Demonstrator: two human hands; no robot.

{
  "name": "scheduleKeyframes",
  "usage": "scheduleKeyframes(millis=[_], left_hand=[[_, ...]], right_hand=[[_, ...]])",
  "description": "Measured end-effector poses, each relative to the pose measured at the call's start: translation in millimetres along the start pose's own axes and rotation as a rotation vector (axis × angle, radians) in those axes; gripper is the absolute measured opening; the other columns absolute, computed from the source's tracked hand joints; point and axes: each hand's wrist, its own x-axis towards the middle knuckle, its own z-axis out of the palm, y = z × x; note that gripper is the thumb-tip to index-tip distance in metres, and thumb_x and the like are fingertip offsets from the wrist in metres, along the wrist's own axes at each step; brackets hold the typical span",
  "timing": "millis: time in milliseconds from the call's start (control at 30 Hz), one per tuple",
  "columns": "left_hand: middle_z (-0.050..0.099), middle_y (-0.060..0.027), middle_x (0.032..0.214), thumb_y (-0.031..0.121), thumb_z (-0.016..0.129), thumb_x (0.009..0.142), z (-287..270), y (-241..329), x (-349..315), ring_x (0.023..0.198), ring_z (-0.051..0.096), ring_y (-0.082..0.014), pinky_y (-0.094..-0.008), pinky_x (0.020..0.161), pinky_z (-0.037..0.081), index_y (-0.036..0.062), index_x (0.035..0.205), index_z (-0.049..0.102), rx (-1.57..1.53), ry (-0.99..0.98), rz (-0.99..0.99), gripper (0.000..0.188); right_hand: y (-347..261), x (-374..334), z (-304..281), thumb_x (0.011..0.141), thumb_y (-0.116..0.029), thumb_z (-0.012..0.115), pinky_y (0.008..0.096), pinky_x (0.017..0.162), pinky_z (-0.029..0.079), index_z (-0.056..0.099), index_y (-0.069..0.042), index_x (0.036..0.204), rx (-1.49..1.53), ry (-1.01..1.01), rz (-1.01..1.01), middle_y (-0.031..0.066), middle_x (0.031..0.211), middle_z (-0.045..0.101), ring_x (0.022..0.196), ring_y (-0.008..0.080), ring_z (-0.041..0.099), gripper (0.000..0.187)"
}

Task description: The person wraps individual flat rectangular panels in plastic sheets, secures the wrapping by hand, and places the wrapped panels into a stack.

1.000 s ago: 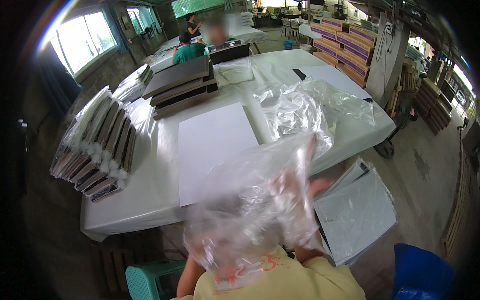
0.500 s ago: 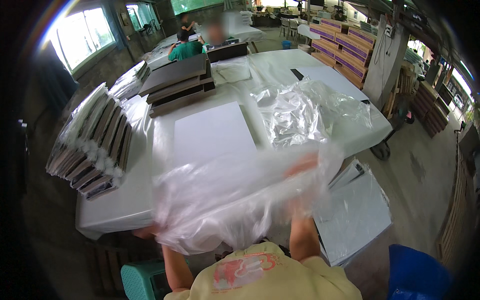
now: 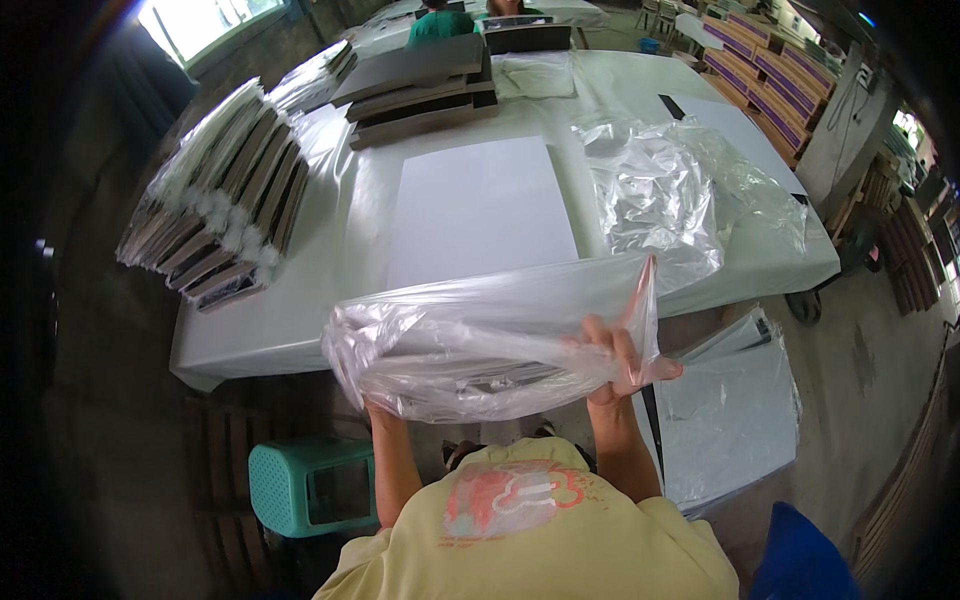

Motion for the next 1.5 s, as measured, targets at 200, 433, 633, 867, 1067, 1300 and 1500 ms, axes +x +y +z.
scheduleKeyframes(millis=[200, 433, 633, 867, 1067, 1300, 1500], left_hand=[[0.051, -0.0135, 0.11, 0.046, 0.058, 0.073, -8.3, 23.3, -14.9, 0.077, 0.056, -0.0161, -0.0321, 0.065, 0.049, 0.001, 0.119, 0.039, -0.02, -0.463, -0.265, 0.067], [0.058, -0.008, 0.091, 0.0, 0.063, 0.064, -117.7, 86.6, -3.1, 0.08, 0.055, -0.0147, -0.0262, 0.069, 0.044, -0.0006, 0.102, 0.051, 1.374, -0.271, -0.639, 0.039], [0.053, -0.0136, 0.091, -0.005, 0.05, 0.061, -87.3, 15.1, 32.1, 0.085, 0.051, -0.0225, -0.0293, 0.074, 0.041, -0.0018, 0.109, 0.048, 1.742, 0.162, 0.303, 0.048], [0.046, -0.0178, 0.114, 0.002, 0.046, 0.067, -85.0, -34.3, 80.1, 0.106, 0.044, -0.0332, -0.0373, 0.089, 0.036, -0.0034, 0.117, 0.044, 1.946, 0.247, 0.25, 0.051], [0.055, -0.0164, 0.102, 0.001, 0.044, 0.067, -86.9, -1.3, 68.9, 0.095, 0.051, -0.0332, -0.0355, 0.085, 0.039, -0.0043, 0.101, 0.057, 1.86, 0.133, 0.338, 0.036], [0.062, -0.0052, 0.076, -0.006, 0.063, 0.062, -147.6, 40.4, 14.3, 0.069, 0.056, -0.0092, -0.0236, 0.063, 0.047, 0.0008, 0.072, 0.057, 1.183, 0.041, -0.159, 0.014], [0.06, -0.0041, 0.073, -0.009, 0.065, 0.061, -182.6, 28.5, -1.1, 0.069, 0.056, -0.01, -0.0238, 0.065, 0.047, 0.0022, 0.07, 0.054, 0.967, -0.074, -0.282, 0.018]], right_hand=[[-22.5, -36.3, -67.6, 0.065, -0.037, 0.07, 0.0283, 0.069, 0.037, 0.052, -0.011, 0.111, -0.399, 0.014, 0.206, -0.0027, 0.066, 0.056, 0.068, 0.0104, 0.045, 0.056], [-66.5, -39.5, -27.7, 0.064, 0.005, 0.061, 0.0226, 0.06, 0.041, 0.057, -0.002, 0.093, -0.744, 0.113, 1.366, 0.0018, 0.082, 0.057, 0.07, 0.0083, 0.052, 0.03], [14.4, 25.2, -20.3, 0.063, 0.006, 0.052, 0.0333, 0.066, 0.043, 0.052, -0.003, 0.104, -1.775, 0.466, 0.559, 0.0095, 0.076, 0.053, 0.07, 0.025, 0.052, 0.042], [44.9, 47.1, -71.5, 0.069, -0.002, 0.05, 0.041, 0.076, 0.044, 0.045, -0.005, 0.119, -2.1, 0.37, 0.618, 0.0144, 0.107, 0.039, 0.089, 0.0328, 0.051, 0.05], [46.1, 45.5, -32.3, 0.067, 0.002, 0.048, 0.0395, 0.076, 0.044, 0.05, -0.004, 0.114, -2.131, 0.343, 0.486, 0.0123, 0.108, 0.041, 0.09, 0.0318, 0.051, 0.047], [-8.0, -21.4, -65.6, 0.064, 0.01, 0.052, 0.0287, 0.063, 0.044, 0.057, -0.003, 0.107, -1.907, 0.245, 0.263, 0.0086, 0.077, 0.057, 0.068, 0.0222, 0.056, 0.045], [-1.9, -57.8, -77.5, 0.073, -0.006, 0.065, 0.0204, 0.04, 0.033, 0.058, -0.004, 0.095, -1.178, 0.857, 0.406, 0.0034, 0.078, 0.058, 0.056, 0.0047, 0.048, 0.023]])
